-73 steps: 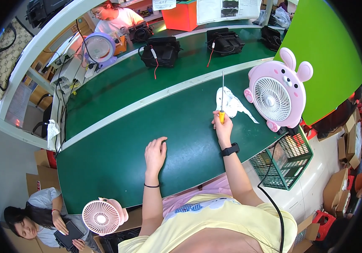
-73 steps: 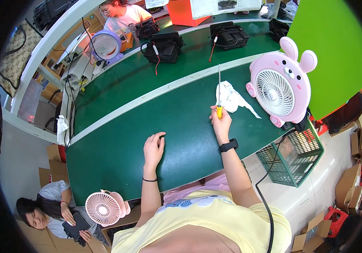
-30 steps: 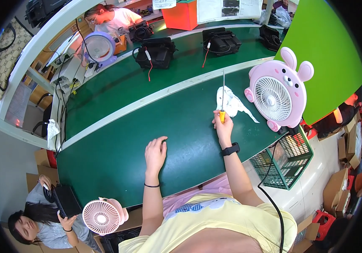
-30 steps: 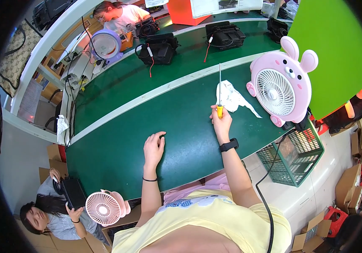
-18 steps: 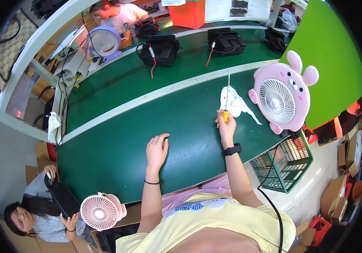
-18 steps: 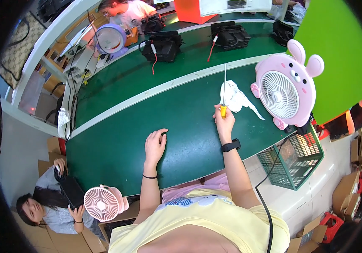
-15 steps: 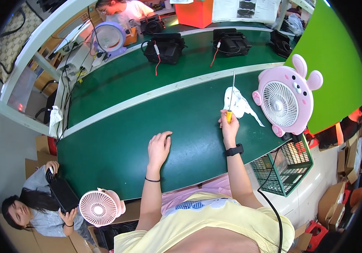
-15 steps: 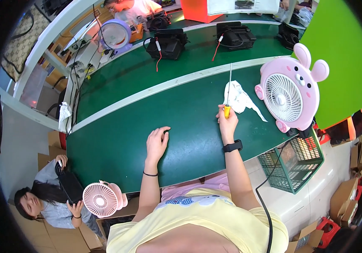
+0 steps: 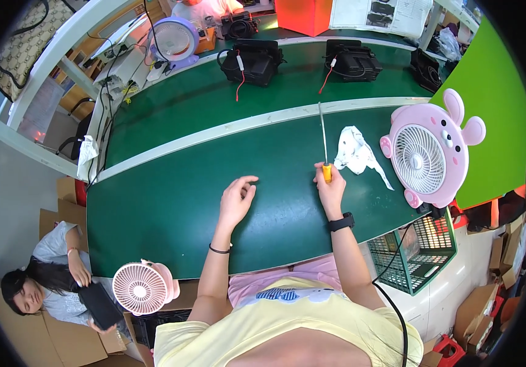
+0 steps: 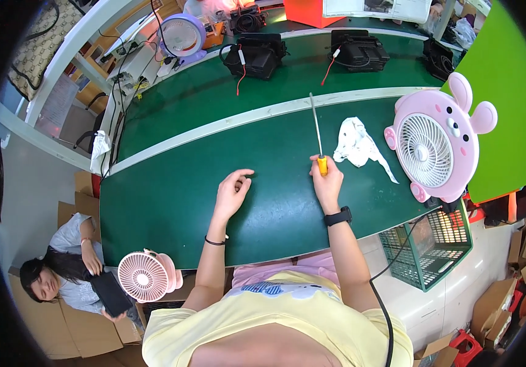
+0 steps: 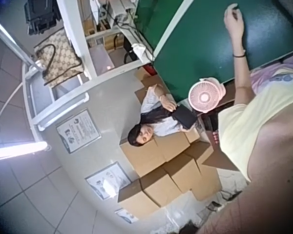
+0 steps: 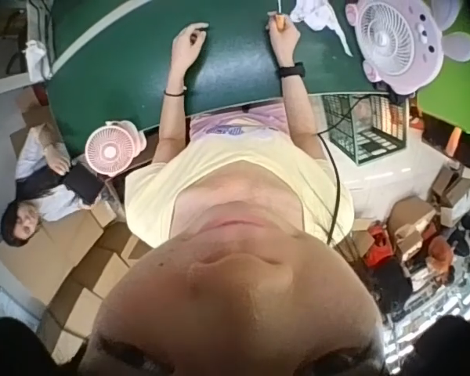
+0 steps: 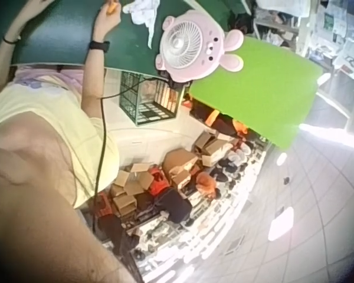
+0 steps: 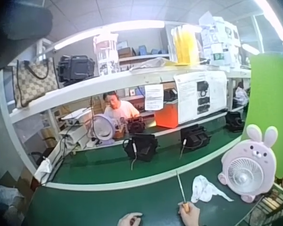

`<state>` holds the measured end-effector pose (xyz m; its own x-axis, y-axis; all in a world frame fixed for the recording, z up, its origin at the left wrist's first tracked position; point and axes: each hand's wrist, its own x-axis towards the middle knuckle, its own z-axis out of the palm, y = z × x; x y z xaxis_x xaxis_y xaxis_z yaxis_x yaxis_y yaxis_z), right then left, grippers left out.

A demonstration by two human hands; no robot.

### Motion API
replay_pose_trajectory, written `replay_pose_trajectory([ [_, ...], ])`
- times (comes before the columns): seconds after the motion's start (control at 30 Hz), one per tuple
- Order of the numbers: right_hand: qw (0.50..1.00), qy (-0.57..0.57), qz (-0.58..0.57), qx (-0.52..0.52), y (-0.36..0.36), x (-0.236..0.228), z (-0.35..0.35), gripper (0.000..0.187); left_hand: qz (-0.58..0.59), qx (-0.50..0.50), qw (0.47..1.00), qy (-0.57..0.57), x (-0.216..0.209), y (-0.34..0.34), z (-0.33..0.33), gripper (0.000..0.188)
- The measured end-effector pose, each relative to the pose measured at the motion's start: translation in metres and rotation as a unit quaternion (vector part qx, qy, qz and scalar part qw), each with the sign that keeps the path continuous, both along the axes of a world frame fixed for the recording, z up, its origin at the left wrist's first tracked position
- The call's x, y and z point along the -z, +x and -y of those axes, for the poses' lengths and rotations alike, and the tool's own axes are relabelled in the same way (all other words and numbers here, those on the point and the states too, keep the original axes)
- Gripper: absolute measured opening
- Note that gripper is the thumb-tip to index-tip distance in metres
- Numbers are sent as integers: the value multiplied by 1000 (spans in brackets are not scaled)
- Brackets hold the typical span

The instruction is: Assembling portable solar power units by organizing components and wires within a plastic housing and securing the panel lid.

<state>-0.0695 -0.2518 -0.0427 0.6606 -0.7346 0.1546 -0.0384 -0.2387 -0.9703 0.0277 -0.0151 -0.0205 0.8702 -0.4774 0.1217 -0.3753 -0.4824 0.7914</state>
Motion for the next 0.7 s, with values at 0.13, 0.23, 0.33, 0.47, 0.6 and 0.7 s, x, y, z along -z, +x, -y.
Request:
replay_pose_trajectory([
  [0.13,998,-48,-14,-32,2,1,-6,10,-97,13,976,-192,4,44,23,24],
  [0.23,995,-84,-18,-51,4,5,-8,11,-128,-1,955,-267,-1,96,46,30],
  [0.33,992,-101,-38,-62,3,-4,-6,12,-23,-61,960,-273,4,146,74,35],
  [0.47,989,-121,-52,-71,2,-3,-3,14,-13,-140,945,-294,9,215,106,39],
  [0.6,989,-96,-80,-83,-1,-13,-3,14,-101,-146,924,-340,5,277,122,53],
  [0.7,989,-91,-86,-85,2,-12,0,15,-154,-172,902,-365,-10,301,131,89],
])
